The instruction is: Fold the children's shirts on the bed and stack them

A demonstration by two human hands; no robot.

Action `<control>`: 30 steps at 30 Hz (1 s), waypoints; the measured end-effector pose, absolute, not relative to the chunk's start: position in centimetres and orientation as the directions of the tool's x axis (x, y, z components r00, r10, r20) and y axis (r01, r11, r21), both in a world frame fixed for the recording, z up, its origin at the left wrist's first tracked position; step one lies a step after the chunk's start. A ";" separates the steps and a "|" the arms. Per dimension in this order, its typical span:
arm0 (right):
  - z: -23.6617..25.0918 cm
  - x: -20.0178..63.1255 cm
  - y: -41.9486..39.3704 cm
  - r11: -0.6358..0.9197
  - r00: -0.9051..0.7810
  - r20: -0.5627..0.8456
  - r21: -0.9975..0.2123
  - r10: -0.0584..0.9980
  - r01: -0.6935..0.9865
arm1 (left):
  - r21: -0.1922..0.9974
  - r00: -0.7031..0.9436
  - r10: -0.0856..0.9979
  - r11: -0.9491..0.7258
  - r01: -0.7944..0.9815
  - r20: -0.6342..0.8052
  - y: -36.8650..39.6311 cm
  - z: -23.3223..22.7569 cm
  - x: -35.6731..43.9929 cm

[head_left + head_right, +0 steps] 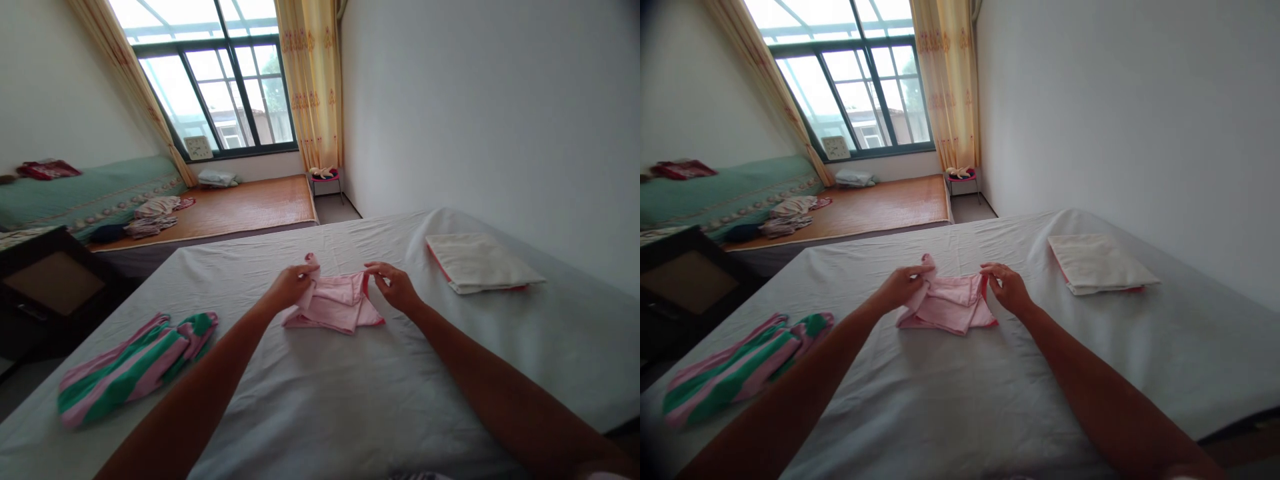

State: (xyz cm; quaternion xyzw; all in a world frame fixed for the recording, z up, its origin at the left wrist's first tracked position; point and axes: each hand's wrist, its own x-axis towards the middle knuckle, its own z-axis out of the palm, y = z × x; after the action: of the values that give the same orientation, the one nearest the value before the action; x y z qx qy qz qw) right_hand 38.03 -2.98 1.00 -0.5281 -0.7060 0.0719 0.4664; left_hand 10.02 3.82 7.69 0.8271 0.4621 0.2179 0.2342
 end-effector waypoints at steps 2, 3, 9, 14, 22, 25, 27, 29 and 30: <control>0.6 38.9 -2.6 0.397 0.061 0.552 -0.668 0.832 0.630 | 0.590 0.573 0.807 -0.533 0.607 0.139 3.0 6.8 13.1; 0.3 39.3 -2.3 0.379 0.091 0.531 -0.703 0.842 0.602 | 0.580 0.608 0.781 -0.562 0.589 0.140 2.6 6.3 14.5; -1.1 40.9 -1.4 0.293 0.159 0.433 -0.796 0.887 0.529 | 0.603 0.721 0.683 -0.625 0.496 0.116 0.5 3.7 18.9; 0.7 39.9 -2.6 0.306 0.173 0.504 -0.725 0.846 0.618 | 0.642 0.678 0.680 -0.657 0.396 0.278 1.9 3.8 16.4; 1.1 32.0 -5.6 0.586 -0.474 0.382 -0.268 0.794 0.765 | 0.266 0.737 0.611 -0.791 0.551 0.289 3.8 0.3 9.6; -1.2 31.9 -4.7 0.477 -0.428 0.232 -0.230 0.873 0.848 | 0.209 0.715 0.652 -0.758 0.617 0.254 3.1 -2.2 9.1; -2.3 33.1 -3.7 0.381 -0.338 0.204 -0.233 0.919 0.895 | 0.207 0.674 0.694 -0.719 0.663 0.253 2.9 -3.1 9.0; -3.0 34.5 -2.7 0.293 -0.240 0.225 -0.248 0.944 0.923 | 0.208 0.663 0.700 -0.713 0.670 0.265 2.9 -3.4 9.0; -3.3 35.1 -2.3 0.247 -0.184 0.245 -0.259 0.952 0.934 | 0.208 0.664 0.695 -0.717 0.665 0.274 2.9 -3.4 9.0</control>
State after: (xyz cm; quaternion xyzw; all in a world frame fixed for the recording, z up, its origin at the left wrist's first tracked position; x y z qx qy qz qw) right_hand 35.07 -2.26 -3.26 -0.6130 -0.7691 0.0252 0.1793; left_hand 8.97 2.88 -3.36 0.9111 0.3733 0.1687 0.0453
